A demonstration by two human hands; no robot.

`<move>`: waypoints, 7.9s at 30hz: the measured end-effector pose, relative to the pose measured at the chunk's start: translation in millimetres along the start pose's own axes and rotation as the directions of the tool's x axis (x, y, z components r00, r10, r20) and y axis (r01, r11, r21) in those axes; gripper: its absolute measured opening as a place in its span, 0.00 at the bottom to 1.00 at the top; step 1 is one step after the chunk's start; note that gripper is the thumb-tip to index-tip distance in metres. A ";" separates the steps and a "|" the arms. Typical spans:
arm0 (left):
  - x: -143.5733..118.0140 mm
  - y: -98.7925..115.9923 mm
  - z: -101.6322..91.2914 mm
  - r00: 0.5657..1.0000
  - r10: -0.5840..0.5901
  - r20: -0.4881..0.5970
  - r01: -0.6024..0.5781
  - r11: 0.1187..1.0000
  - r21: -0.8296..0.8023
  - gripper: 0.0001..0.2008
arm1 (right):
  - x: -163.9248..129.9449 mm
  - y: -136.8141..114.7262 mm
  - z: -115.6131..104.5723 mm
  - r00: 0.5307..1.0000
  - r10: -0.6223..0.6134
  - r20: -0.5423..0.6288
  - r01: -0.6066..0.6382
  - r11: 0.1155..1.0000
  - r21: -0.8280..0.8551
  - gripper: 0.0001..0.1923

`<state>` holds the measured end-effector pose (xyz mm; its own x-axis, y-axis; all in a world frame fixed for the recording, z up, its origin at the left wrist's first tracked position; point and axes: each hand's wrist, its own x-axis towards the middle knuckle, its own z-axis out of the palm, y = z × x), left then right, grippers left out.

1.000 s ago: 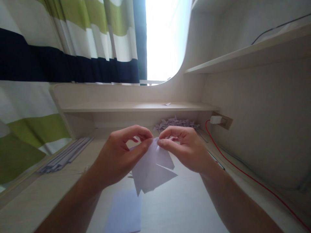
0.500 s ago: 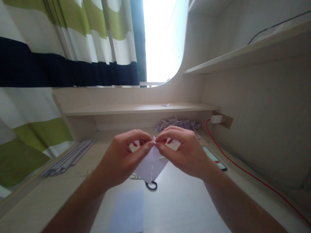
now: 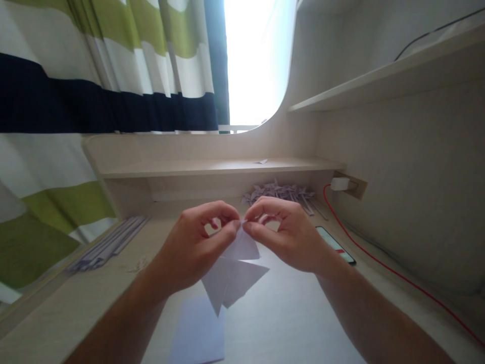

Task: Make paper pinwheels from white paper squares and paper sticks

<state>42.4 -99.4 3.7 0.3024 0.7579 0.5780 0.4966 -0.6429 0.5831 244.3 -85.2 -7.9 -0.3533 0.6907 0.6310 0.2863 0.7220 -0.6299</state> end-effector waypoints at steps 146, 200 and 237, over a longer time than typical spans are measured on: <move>1.6 -15.6 6.5 0.985 -0.106 -0.137 0.053 0.937 -0.346 0.02 | -5.3 -1.4 4.0 0.983 -0.052 -0.174 0.068 0.994 0.088 0.03; -1.1 -5.1 -6.2 0.984 -0.141 -0.108 0.096 0.934 -0.345 0.05 | -7.6 -7.3 -1.2 0.985 -0.127 -0.120 0.130 0.991 0.014 0.05; -0.5 -15.2 -24.8 0.946 -0.136 0.293 0.259 0.862 -0.437 0.03 | -3.2 2.3 -4.5 0.992 -0.097 0.086 0.075 0.971 0.225 0.05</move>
<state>14.5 -92.8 8.7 0.4572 0.8370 0.3007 0.1507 -0.4061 0.9013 250.0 -85.5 -9.3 -0.4545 0.6114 0.6478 0.0506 0.7438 -0.6665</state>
